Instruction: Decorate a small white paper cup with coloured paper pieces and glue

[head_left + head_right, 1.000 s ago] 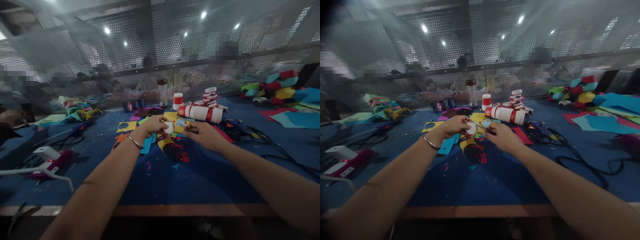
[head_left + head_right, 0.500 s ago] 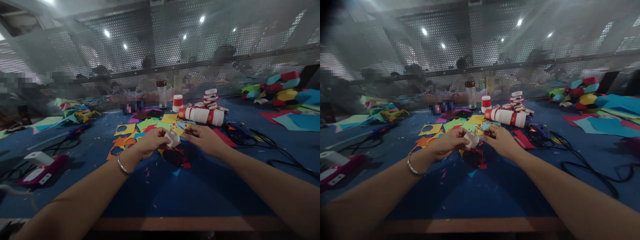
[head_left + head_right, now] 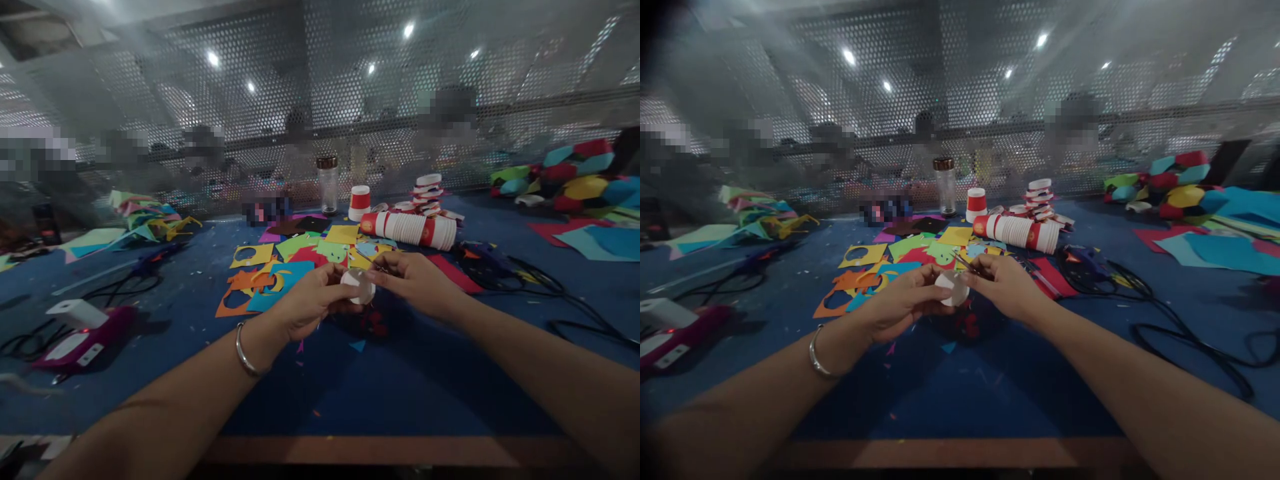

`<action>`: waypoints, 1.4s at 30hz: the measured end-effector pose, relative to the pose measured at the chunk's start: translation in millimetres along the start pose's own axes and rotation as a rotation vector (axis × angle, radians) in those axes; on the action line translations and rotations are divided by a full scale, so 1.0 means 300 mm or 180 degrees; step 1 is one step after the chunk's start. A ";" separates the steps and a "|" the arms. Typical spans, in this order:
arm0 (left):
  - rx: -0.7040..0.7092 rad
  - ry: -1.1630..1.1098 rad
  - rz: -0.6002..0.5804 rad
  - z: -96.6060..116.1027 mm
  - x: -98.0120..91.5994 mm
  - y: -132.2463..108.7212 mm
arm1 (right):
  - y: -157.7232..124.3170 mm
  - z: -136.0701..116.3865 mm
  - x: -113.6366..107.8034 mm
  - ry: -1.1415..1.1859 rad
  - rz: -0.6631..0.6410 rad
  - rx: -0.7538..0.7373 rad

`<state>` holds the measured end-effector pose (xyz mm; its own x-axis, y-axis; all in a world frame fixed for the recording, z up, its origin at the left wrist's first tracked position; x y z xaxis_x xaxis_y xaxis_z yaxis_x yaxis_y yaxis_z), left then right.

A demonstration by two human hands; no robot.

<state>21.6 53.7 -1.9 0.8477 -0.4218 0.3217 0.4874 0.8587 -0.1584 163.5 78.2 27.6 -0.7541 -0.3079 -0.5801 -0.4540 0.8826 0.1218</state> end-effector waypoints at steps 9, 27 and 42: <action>-0.0196 -0.0192 -0.0569 -0.007 -0.001 0.003 | -0.008 -0.012 0.000 -0.0319 0.0027 -0.0165; -0.0076 -0.0128 -0.0965 0.011 0.017 -0.013 | -0.022 -0.032 0.011 -0.0179 0.0044 -0.0191; 0.0236 0.2915 -0.0298 0.108 -0.062 -0.032 | -0.013 0.007 -0.067 -0.0065 0.0274 0.0045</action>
Point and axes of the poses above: each hand's wrist, its own y-axis towards the middle knuckle, its own x-axis out of the palm, z = x × y, the point moved 8 cm from there along y, towards the middle knuckle, and after that the axes turned 9 degrees about -z, right-handed, at the moved point
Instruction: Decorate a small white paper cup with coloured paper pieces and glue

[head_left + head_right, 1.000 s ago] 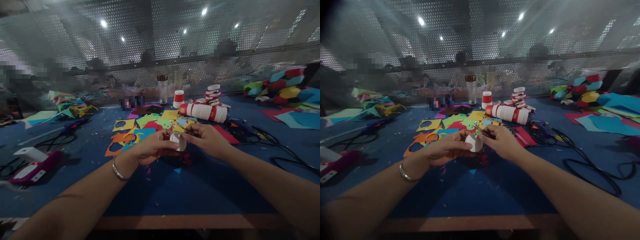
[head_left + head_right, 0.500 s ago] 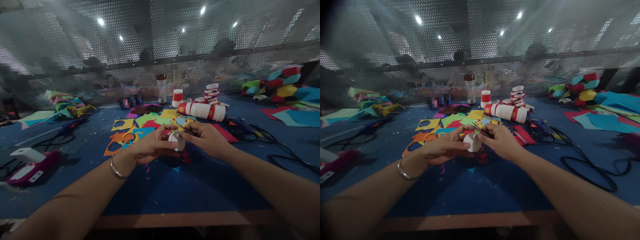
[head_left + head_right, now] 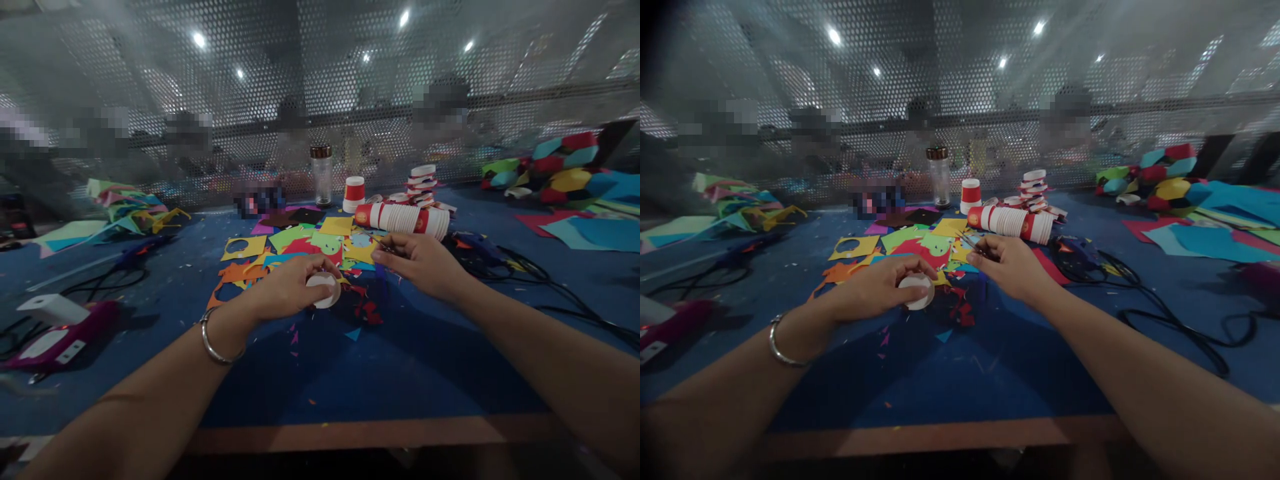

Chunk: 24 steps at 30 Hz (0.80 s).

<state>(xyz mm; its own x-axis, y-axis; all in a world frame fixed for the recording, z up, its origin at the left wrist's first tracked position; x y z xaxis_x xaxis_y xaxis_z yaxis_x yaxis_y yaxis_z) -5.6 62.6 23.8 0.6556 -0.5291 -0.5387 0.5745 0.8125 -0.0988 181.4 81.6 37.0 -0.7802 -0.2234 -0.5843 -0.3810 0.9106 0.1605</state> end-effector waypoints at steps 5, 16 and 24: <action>0.0124 -0.0523 -0.0290 0.004 0.072 0.010 | 0.000 -0.005 -0.027 -0.0194 0.0155 -0.0013; 0.0080 0.0582 -0.0036 0.006 0.047 0.008 | 0.029 0.067 -0.046 -0.1849 0.0012 0.0502; 0.0306 0.0994 0.0497 0.032 0.020 -0.003 | 0.044 0.132 -0.006 -0.2116 -0.0107 0.0703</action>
Point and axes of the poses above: each hand's wrist, its own y-axis towards the middle knuckle, its own x-axis out of the palm, z = x × y, the point moved 8 cm from there along y, towards the middle knuckle, and after that the axes turned 9 degrees about -z, right-handed, at the moved point
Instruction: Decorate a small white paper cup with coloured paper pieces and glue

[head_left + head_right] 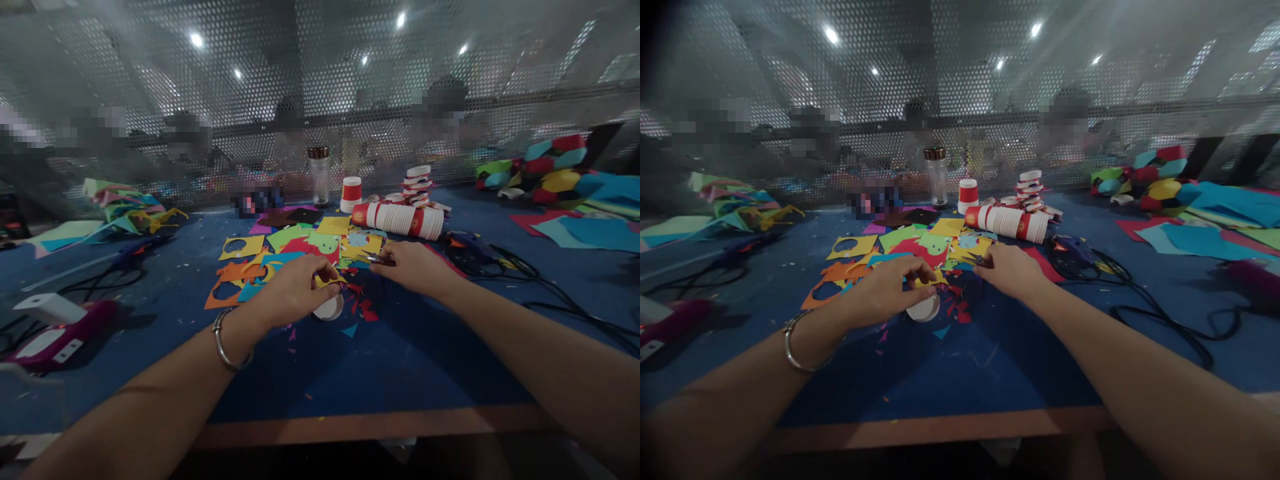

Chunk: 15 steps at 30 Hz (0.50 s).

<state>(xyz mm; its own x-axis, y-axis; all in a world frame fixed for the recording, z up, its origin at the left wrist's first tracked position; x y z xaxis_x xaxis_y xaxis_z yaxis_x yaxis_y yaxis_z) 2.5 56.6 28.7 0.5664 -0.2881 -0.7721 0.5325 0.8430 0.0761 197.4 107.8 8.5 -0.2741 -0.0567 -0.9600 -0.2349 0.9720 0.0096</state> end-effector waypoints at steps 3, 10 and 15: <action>0.0064 -0.0063 0.0124 0.005 -0.005 0.005 | 0.010 0.004 0.004 0.0134 -0.0028 0.0014; 0.0204 -0.0218 0.0400 0.027 -0.019 0.017 | 0.012 -0.011 -0.012 0.0927 -0.0067 -0.0071; 0.0214 -0.0793 0.0615 0.037 -0.038 0.019 | -0.027 -0.067 -0.010 0.1799 -0.0206 -0.0215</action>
Point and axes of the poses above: each hand's wrist, its own y-axis towards the middle knuckle, its own x-axis out of the palm, z = x × y, the point moved 8 cm from there along y, towards the middle knuckle, and after that the axes turned 9 degrees about -z, right-handed, at the moved point
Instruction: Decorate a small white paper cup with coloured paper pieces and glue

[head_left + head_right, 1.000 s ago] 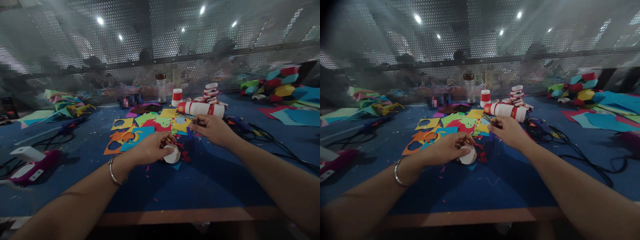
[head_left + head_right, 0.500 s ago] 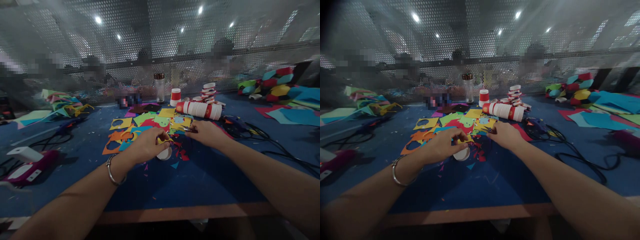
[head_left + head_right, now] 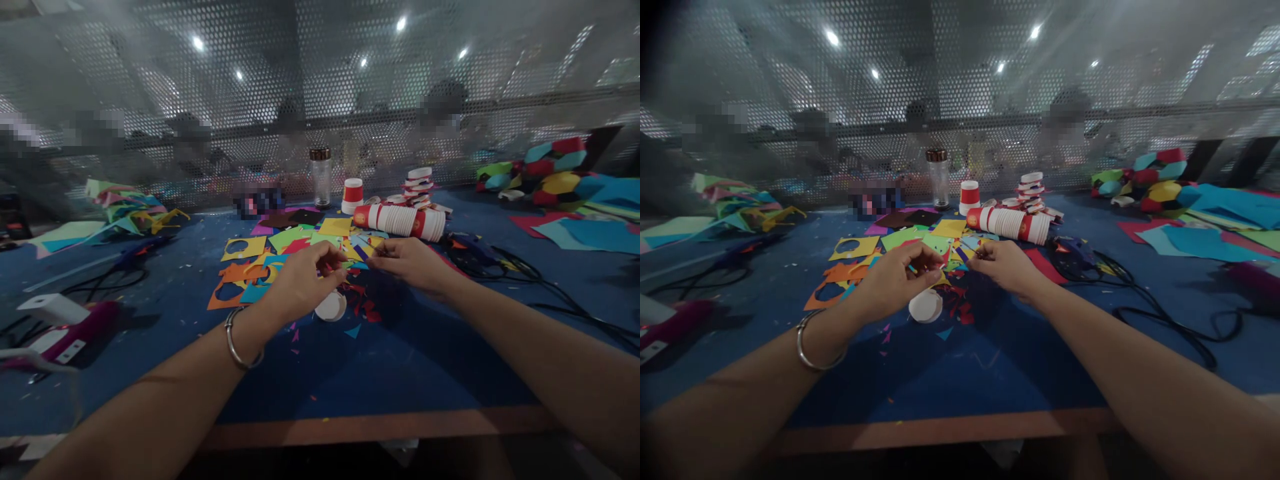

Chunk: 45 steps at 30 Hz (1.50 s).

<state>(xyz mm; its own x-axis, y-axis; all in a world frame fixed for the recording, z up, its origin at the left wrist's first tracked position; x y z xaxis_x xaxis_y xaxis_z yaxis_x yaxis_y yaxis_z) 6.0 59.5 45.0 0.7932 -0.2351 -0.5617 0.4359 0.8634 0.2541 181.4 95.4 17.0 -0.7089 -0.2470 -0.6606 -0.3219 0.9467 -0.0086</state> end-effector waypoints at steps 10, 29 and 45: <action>-0.0231 -0.1618 -0.0277 -0.027 0.109 0.043 | -0.045 -0.083 0.056 0.1460 -0.0191 -0.0417; -0.0654 -0.2931 0.0682 -0.072 0.002 -0.015 | -0.073 -0.101 0.021 0.1420 -0.0014 -0.0507; -0.0452 -0.3117 0.0993 -0.070 -0.006 -0.026 | -0.074 -0.105 0.064 0.1716 -0.0473 -0.0493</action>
<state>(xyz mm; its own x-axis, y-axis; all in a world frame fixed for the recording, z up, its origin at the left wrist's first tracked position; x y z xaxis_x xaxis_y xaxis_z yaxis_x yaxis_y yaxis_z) -8.0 62.7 27.5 0.8882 -0.1972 0.4151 0.1481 0.9779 0.1477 155.3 63.2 28.1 -0.8555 -0.4838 -0.1846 -0.5017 0.8626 0.0647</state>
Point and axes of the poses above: each hand's wrist, its own y-axis towards the middle knuckle, its own x-axis out of the palm, z = x × y, the point moved 8 cm from there along y, towards the middle knuckle, and after that the axes turned 9 degrees about -z, right-handed, at the moved point
